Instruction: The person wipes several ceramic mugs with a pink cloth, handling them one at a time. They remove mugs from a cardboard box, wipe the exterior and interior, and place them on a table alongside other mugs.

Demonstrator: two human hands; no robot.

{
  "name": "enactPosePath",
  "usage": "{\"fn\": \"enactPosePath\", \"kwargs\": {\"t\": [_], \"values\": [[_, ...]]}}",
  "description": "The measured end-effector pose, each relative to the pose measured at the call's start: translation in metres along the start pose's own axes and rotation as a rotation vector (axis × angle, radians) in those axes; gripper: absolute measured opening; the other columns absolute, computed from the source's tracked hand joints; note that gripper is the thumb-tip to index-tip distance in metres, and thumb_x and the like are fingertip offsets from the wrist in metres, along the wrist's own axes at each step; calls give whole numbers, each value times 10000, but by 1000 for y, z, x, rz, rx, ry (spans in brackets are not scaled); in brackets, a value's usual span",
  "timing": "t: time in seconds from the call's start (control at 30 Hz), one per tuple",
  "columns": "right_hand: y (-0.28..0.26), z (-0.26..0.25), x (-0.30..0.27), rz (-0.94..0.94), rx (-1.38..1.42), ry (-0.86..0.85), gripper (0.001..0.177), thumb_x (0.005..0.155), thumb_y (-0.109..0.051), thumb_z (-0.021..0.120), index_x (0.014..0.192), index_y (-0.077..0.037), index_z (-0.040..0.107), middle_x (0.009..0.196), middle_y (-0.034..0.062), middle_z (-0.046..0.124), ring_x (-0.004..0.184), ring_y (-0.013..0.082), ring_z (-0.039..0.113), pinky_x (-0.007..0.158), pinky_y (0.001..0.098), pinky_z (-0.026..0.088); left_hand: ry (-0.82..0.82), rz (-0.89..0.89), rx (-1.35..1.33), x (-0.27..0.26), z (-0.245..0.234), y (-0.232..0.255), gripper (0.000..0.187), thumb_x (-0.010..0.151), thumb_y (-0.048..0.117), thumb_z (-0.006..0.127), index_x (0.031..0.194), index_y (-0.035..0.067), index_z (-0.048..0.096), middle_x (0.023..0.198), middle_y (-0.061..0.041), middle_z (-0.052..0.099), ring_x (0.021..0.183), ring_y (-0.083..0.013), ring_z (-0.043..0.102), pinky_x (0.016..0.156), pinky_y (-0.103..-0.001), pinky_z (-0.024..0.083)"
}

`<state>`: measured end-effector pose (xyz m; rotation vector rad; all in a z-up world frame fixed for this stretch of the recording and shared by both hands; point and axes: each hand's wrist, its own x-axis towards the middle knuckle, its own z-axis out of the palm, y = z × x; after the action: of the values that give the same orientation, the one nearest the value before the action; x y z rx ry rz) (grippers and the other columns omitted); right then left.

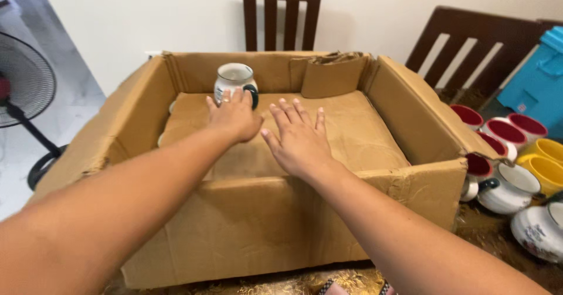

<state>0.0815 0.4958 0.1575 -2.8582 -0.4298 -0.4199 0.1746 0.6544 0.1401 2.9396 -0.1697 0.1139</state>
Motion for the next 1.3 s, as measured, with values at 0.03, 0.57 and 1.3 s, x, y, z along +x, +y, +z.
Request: {"fn": "enactPosePath", "kwargs": {"t": [0.03, 0.57, 1.3], "values": [[0, 1, 0, -1, 11, 0, 633, 1003, -501, 426, 1530, -155, 372, 1630, 77, 299, 1526, 286, 186, 1191, 647, 61, 8, -11, -9, 9, 5, -2, 837, 929, 545, 588, 1568, 89, 297, 1668, -125, 220, 1548, -358, 161, 1196, -685, 79], [11, -2, -18, 6, -9, 19, 610, 1012, -479, 418, 1518, -140, 382, 1618, 100, 302, 1516, 319, 186, 1188, 649, 39, 48, -581, -811, 115, 53, 0, 615, 944, 504, 618, 1360, 54, 570, 1431, -207, 522, 1252, -386, 543, 999, -481, 473], [8, -6, -21, -14, -19, 33, 610, 1015, -472, 408, 1526, -142, 378, 1622, 93, 306, 1525, 318, 164, 1186, 642, 21, 58, -602, -1284, 97, 53, -27, 261, 996, 313, 519, 1135, 110, 608, 1023, -122, 686, 919, -216, 675, 999, -524, 458]]}}
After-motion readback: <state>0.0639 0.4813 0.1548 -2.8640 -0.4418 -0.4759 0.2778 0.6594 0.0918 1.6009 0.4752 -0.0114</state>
